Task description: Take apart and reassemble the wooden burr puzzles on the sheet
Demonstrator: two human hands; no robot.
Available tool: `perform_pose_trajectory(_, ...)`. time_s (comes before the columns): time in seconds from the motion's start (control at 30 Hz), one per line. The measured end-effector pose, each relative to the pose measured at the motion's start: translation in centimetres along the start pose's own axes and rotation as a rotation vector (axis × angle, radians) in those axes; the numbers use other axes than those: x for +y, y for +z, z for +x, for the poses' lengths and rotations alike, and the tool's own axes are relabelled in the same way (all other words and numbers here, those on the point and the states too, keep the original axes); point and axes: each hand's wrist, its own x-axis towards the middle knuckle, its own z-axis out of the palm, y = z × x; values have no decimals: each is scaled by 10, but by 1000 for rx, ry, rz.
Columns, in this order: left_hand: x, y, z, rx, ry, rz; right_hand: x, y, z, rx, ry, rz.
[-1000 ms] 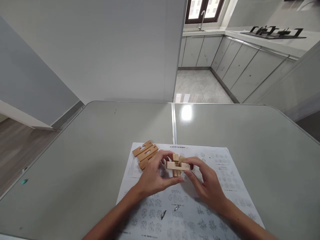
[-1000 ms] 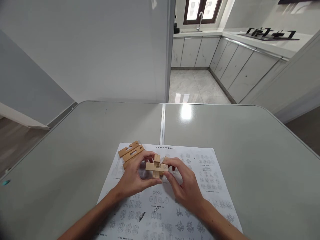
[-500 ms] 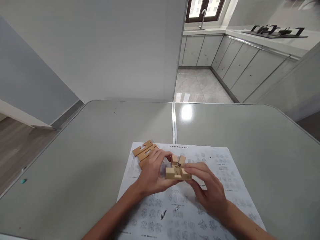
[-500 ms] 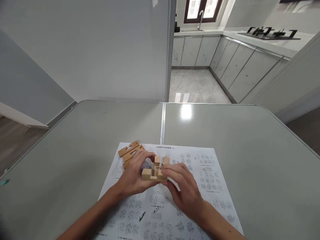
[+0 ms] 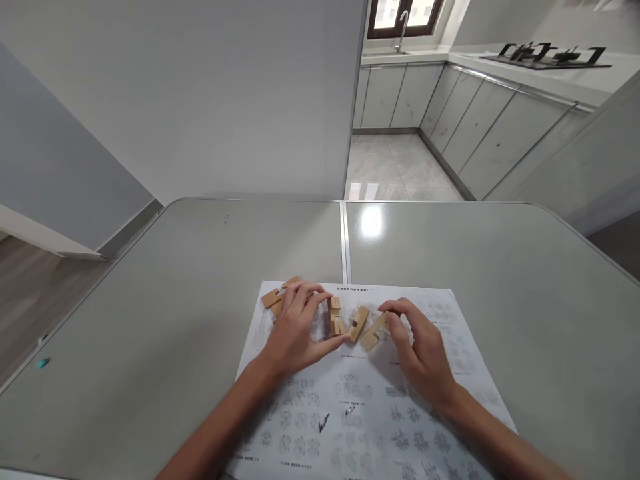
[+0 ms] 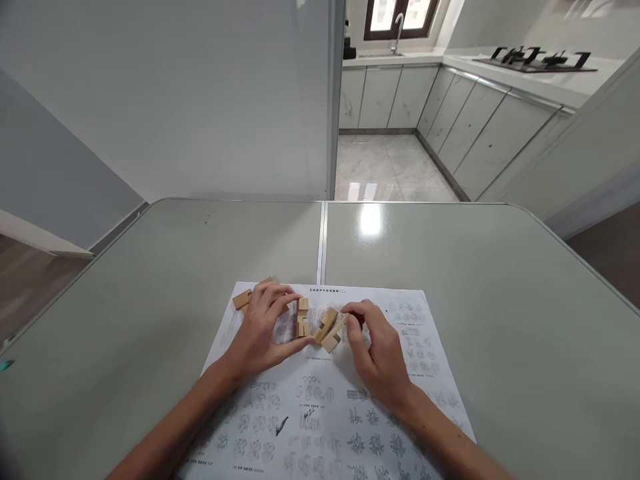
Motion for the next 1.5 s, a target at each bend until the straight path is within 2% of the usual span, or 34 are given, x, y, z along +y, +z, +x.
perform_pose_trajectory(0.27,-3,-1,-3,-97,52,59,10,7,-1,-115,45,-200)
perform_pose_trajectory(0.77,-2,2,-7,-132,166,109,21,10,0,-157,-114,-479)
perform_pose_trajectory(1.07,-3,1,-6,-145,205,105,22,10,1,-146,-109,-428)
perform_pose_trajectory(1.37,-3,3,-6,-159,226,102,18,10,0,-165,-66,-209)
perform_pose_trajectory(1.5,-1,3,-5,-179,218,83,12,8,-1,-246,-67,-86)
